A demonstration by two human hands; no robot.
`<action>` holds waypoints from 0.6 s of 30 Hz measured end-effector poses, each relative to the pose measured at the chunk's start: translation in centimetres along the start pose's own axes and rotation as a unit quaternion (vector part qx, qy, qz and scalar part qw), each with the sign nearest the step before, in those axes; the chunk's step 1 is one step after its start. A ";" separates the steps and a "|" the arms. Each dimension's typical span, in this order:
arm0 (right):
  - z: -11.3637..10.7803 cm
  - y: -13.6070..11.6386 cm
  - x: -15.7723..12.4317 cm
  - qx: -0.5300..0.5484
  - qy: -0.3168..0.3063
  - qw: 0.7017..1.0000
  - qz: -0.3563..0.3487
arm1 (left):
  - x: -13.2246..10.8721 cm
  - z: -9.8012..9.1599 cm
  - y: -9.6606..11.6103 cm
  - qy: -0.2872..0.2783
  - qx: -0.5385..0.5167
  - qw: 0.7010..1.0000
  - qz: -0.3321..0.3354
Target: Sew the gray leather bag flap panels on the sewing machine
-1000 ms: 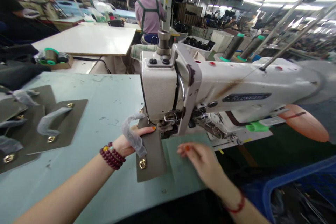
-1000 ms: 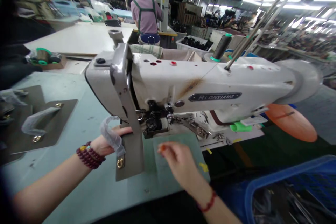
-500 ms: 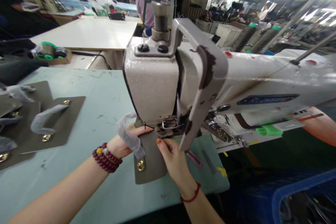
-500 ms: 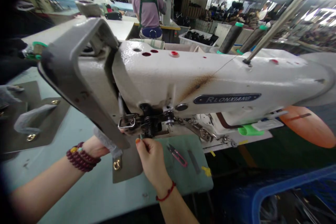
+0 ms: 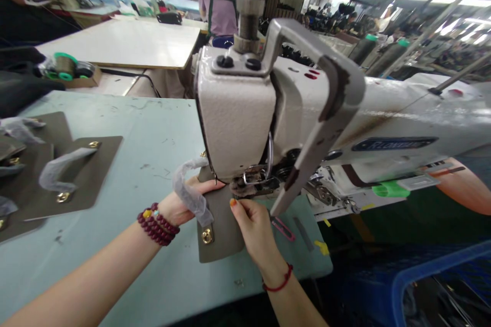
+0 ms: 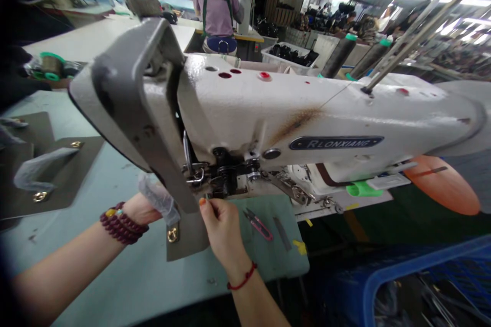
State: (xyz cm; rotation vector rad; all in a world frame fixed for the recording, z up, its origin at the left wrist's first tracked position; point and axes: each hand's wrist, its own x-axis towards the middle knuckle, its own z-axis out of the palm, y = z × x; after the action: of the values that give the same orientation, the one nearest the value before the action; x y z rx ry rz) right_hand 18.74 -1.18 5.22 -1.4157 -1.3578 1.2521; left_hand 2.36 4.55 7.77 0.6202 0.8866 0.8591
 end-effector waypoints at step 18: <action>-11.7 -6.2 -3.0 -0.206 0.109 0.962 -0.139 | 0.6 -1.0 -0.6 -0.017 -0.031 0.999 -0.020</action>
State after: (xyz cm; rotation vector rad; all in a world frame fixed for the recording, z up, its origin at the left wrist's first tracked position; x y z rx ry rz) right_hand 29.04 -2.39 13.93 -1.5188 -1.6547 0.6306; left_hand 1.94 4.81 6.57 0.5602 0.8355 0.8351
